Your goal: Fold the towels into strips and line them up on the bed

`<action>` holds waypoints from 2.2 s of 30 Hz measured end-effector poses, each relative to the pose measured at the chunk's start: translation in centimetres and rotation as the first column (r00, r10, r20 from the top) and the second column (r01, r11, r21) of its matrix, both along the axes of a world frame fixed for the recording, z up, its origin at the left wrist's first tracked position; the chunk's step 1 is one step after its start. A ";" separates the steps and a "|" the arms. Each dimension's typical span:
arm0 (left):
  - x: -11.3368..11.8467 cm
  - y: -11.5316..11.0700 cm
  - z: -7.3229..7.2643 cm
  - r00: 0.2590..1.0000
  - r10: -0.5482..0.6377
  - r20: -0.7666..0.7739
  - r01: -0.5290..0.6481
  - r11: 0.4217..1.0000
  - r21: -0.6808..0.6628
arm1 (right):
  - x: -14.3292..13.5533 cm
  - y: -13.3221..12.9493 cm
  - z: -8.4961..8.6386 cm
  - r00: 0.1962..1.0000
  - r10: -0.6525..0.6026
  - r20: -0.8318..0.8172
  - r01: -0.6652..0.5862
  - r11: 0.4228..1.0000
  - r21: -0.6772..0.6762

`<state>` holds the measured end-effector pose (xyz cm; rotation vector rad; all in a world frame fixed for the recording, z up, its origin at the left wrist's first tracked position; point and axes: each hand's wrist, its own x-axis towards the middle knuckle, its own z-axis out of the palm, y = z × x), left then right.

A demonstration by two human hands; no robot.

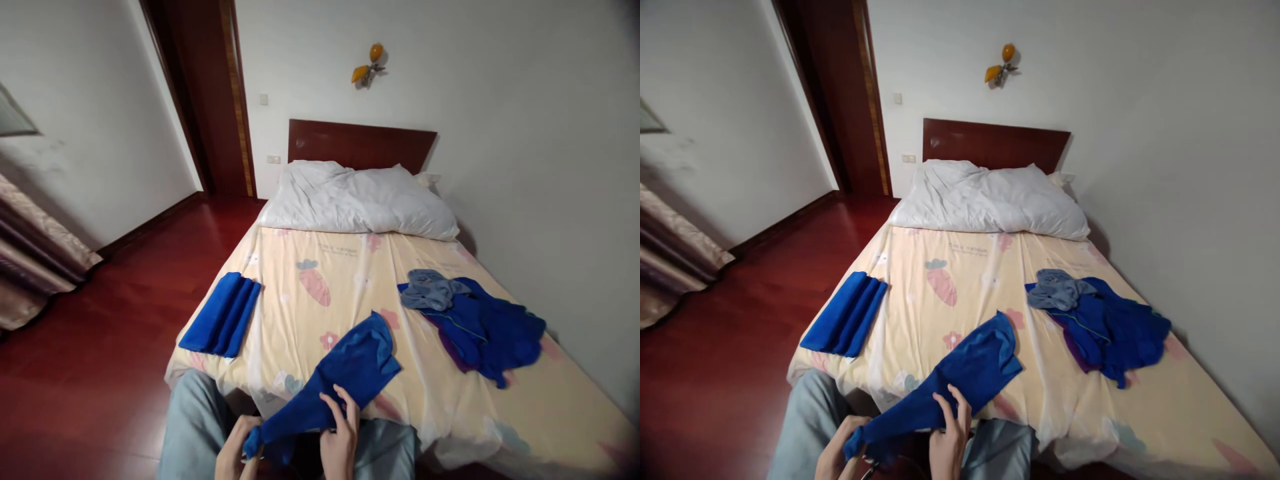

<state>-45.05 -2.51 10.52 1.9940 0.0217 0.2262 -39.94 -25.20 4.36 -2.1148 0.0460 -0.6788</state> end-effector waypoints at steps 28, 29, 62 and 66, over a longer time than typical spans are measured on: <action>8.8 9.2 5.6 0.952 0.303 0.041 -0.296 0.947 -0.124 | 5.3 -9.9 18.2 0.948 -0.183 0.261 0.248 0.937 -0.246; 9.2 9.2 6.2 0.939 0.335 0.074 -0.327 0.939 -0.106 | 5.6 -10.1 18.7 0.950 -0.164 0.267 0.239 0.930 -0.280; 13.7 4.6 11.1 0.992 -0.122 0.035 0.125 0.985 -0.122 | 3.4 -17.6 13.9 0.969 0.138 -0.207 -0.129 0.990 0.057; 12.5 5.8 10.4 0.983 -0.179 -0.044 0.178 0.983 -0.039 | 3.1 -17.9 14.2 0.977 0.088 -0.194 -0.084 0.996 0.028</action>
